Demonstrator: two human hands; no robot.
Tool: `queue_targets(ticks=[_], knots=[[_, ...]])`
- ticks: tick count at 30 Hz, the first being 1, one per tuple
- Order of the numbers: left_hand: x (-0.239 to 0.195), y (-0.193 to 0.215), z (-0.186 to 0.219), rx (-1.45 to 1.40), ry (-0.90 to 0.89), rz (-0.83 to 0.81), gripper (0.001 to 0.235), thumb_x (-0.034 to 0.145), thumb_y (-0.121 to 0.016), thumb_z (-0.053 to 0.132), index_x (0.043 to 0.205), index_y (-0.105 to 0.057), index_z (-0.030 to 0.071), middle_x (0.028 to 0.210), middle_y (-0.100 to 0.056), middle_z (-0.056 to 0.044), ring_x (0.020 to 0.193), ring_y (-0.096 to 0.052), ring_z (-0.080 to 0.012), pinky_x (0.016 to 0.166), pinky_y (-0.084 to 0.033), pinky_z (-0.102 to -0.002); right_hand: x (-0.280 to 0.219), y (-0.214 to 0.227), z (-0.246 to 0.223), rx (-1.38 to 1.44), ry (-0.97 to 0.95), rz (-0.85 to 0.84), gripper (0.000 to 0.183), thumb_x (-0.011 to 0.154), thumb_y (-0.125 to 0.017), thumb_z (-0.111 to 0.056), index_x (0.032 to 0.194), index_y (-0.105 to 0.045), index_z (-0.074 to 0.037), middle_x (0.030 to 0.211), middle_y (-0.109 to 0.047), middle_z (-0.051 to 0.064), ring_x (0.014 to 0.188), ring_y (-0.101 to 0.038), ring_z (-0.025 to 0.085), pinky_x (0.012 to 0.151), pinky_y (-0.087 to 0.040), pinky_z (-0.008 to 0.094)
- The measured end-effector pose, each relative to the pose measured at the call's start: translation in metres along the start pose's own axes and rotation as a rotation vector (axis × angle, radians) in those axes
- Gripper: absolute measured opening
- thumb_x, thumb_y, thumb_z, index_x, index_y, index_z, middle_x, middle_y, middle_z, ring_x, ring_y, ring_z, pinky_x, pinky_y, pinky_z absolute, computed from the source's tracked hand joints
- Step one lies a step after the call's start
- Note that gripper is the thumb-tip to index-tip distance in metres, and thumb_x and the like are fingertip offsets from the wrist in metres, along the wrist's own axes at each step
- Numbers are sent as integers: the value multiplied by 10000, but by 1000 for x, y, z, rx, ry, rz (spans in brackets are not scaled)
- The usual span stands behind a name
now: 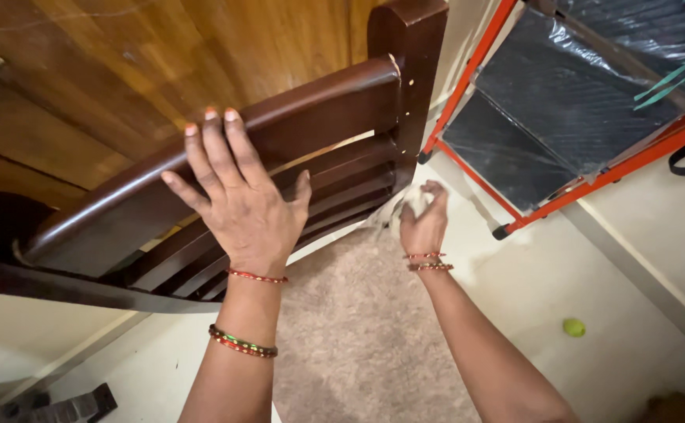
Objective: The person wipes the wooden backrest and the fabric seat of a dining chair using a white cloth. The person cleans the chair thoroughly, moving from the backrest to the seat.
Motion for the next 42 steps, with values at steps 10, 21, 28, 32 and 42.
queue_targets(ticks=[10,21,28,32,42], knots=[[0,-20,-9,72,52,54,1150,910,-620,831,1630,-238,19,1684,-267,-174,1580,-160,-380,1245,77,-637,-31,-36,53,-109,-174,-160,317,710,-785,42,1014,-720,-20,948,-746,181,897,-734,306,826,-562,374],[-6,-29,-14,73,79,79,1063,956,-486,877,1568,-296,29,1590,-318,-185,1510,-178,-411,1182,73,-646,-48,-56,84,-60,-88,-356,309,689,-759,33,991,-712,-13,926,-751,178,830,-742,289,744,-594,370],[-10,-30,-10,107,0,138,1026,956,-634,720,1605,-229,35,1674,-299,-149,1602,-181,-362,1277,99,-607,-26,-5,-33,129,271,-294,330,714,-728,61,1034,-678,4,1053,-689,176,988,-690,321,852,-556,369],[-10,-26,-5,35,26,104,1060,951,-795,662,1639,-270,50,1647,-329,-152,1586,-225,-373,1255,78,-616,3,26,-77,209,317,35,312,764,-677,87,1062,-623,13,1145,-608,161,1096,-650,326,953,-542,354],[-4,-17,1,61,35,4,1065,840,-751,622,1624,-308,54,1651,-331,-135,1564,-237,-338,1231,-12,-638,42,36,-158,146,181,-387,341,708,-760,38,1036,-721,-45,1076,-711,97,857,-717,238,623,-579,315]])
Point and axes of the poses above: each hand's wrist, its own x-axis towards the middle knuckle, its own y-axis out of the back of the hand, z = x × y, the point moved 3 cm from there along x, towards the middle knuckle
